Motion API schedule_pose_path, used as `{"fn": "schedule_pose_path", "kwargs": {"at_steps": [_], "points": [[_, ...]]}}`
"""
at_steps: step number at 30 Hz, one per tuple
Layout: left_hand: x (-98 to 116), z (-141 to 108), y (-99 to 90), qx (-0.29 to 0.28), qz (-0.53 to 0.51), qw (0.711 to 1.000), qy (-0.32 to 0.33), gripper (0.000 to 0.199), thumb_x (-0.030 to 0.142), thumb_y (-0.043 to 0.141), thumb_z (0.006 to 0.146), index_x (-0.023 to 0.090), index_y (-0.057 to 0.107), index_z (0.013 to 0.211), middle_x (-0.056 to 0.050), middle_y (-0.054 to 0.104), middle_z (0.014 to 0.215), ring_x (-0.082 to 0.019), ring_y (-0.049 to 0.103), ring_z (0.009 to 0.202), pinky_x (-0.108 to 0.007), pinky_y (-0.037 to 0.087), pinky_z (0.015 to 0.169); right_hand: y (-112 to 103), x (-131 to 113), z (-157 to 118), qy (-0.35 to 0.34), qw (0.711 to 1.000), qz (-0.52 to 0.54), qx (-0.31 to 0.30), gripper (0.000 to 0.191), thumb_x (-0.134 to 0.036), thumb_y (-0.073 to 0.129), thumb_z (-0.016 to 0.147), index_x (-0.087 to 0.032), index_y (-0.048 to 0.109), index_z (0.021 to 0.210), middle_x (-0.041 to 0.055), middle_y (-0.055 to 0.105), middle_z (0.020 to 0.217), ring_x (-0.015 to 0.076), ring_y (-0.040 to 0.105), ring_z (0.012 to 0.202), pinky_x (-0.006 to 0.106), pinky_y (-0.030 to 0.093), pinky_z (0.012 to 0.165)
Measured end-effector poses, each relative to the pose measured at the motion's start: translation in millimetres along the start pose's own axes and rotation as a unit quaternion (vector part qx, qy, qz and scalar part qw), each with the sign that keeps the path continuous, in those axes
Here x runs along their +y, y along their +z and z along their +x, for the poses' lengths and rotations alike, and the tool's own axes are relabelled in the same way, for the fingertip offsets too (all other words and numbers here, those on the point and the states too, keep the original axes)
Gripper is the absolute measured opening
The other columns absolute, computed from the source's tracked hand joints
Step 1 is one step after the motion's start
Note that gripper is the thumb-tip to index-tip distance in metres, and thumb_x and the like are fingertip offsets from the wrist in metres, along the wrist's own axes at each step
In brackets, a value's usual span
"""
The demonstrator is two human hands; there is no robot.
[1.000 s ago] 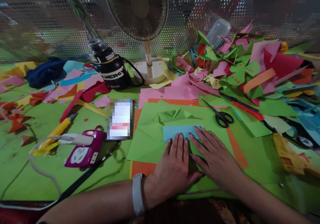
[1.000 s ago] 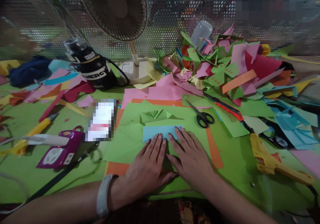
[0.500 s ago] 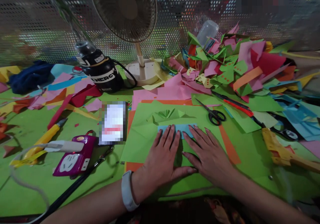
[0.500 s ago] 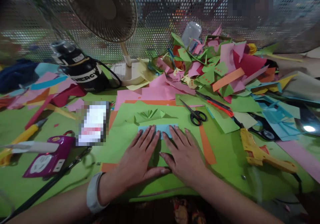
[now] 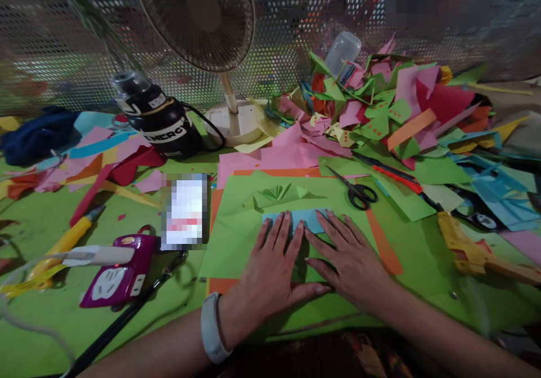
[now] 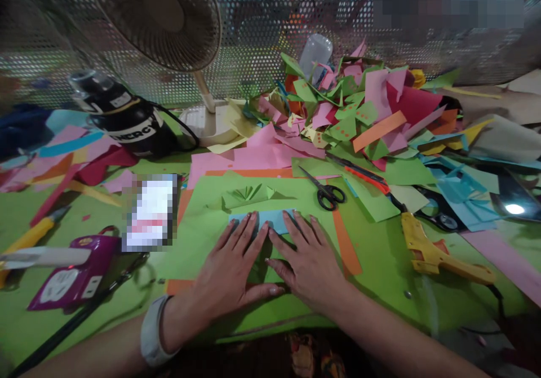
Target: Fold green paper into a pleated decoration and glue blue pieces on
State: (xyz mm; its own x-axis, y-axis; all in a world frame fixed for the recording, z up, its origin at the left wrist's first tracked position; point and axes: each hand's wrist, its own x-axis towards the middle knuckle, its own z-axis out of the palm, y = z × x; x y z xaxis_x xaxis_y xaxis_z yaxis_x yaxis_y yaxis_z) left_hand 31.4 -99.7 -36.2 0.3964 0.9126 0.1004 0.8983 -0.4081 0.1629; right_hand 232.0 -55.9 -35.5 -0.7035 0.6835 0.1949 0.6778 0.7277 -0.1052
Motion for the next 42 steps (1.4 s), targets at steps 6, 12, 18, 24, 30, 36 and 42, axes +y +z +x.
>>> {"fn": "schedule_pose_path", "kwargs": {"at_steps": [6, 12, 18, 24, 30, 36, 42], "points": [[3.0, 1.1, 2.3, 0.011, 0.005, 1.0, 0.004, 0.108, 0.087, 0.026, 0.079, 0.002, 0.035, 0.145, -0.029, 0.031, 0.153, -0.039, 0.023, 0.145, -0.054, 0.019, 0.117, 0.6, 0.1, -0.8, 0.005, 1.0, 0.004, 0.012, 0.044, -0.042, 0.05, 0.097, -0.025, 0.056, 0.137, 0.0162, 0.044, 0.151, 0.0333, 0.036, 0.141, 0.058, 0.033, 0.111], [9.0, 0.5, 5.9, -0.001, 0.01, 1.0, -0.012, 0.112, 0.086, 0.021, 0.08, -0.006, 0.036, 0.143, -0.032, 0.033, 0.151, -0.04, 0.025, 0.144, -0.049, 0.022, 0.116, 0.2, -0.5, 0.4, 0.0, 1.0, 0.005, 0.021, 0.045, -0.043, 0.044, 0.098, -0.024, 0.055, 0.138, 0.0173, 0.045, 0.15, 0.0355, 0.039, 0.139, 0.061, 0.036, 0.108], [12.3, -1.2, 7.5, 0.009, 0.023, 1.0, -0.006, 0.109, 0.083, 0.018, 0.084, -0.007, 0.033, 0.144, -0.031, 0.037, 0.149, -0.038, 0.028, 0.143, -0.048, 0.026, 0.115, 0.6, -1.0, 0.4, -0.004, 1.0, -0.008, 0.017, 0.046, -0.041, 0.044, 0.098, -0.023, 0.054, 0.14, 0.0182, 0.043, 0.151, 0.0363, 0.038, 0.139, 0.061, 0.037, 0.107], [14.5, -0.9, 3.0, 0.021, 0.06, 0.998, 0.005, 0.106, 0.08, 0.018, 0.087, -0.009, 0.044, 0.137, -0.031, 0.042, 0.145, -0.04, 0.039, 0.137, -0.047, 0.032, 0.111, 0.4, -1.2, -0.1, 0.0, 1.0, -0.005, 0.016, 0.046, -0.041, 0.044, 0.099, -0.024, 0.052, 0.141, 0.0171, 0.042, 0.151, 0.0356, 0.037, 0.14, 0.06, 0.036, 0.109], [16.8, -2.4, 3.8, 0.025, 0.086, 0.996, 0.001, 0.104, 0.08, 0.017, 0.087, -0.007, 0.047, 0.136, -0.03, 0.047, 0.142, -0.039, 0.044, 0.134, -0.047, 0.036, 0.109, -0.2, -1.2, 0.9, 0.001, 1.0, 0.003, 0.022, 0.045, -0.042, 0.043, 0.099, -0.025, 0.054, 0.139, 0.0165, 0.044, 0.15, 0.0353, 0.039, 0.139, 0.06, 0.038, 0.107], [16.9, -3.2, 6.5, 0.053, 0.093, 0.994, 0.007, 0.104, 0.08, 0.019, 0.087, -0.008, 0.05, 0.133, -0.032, 0.048, 0.14, -0.04, 0.047, 0.132, -0.048, 0.039, 0.106, -1.5, -1.5, 1.4, 0.001, 1.0, 0.005, 0.024, 0.044, -0.042, 0.044, 0.099, -0.024, 0.056, 0.137, 0.0165, 0.045, 0.15, 0.0354, 0.041, 0.138, 0.061, 0.038, 0.107], [17.0, -4.4, 9.1, 0.065, 0.092, 0.994, 0.006, 0.104, 0.079, 0.022, 0.087, -0.01, 0.051, 0.131, -0.033, 0.048, 0.14, -0.042, 0.047, 0.131, -0.048, 0.039, 0.106, -3.3, -3.1, -0.6, 0.012, 0.999, -0.018, 0.025, 0.046, -0.042, 0.039, 0.1, -0.02, 0.055, 0.137, 0.0155, 0.046, 0.148, 0.0329, 0.043, 0.137, 0.061, 0.036, 0.108]]}}
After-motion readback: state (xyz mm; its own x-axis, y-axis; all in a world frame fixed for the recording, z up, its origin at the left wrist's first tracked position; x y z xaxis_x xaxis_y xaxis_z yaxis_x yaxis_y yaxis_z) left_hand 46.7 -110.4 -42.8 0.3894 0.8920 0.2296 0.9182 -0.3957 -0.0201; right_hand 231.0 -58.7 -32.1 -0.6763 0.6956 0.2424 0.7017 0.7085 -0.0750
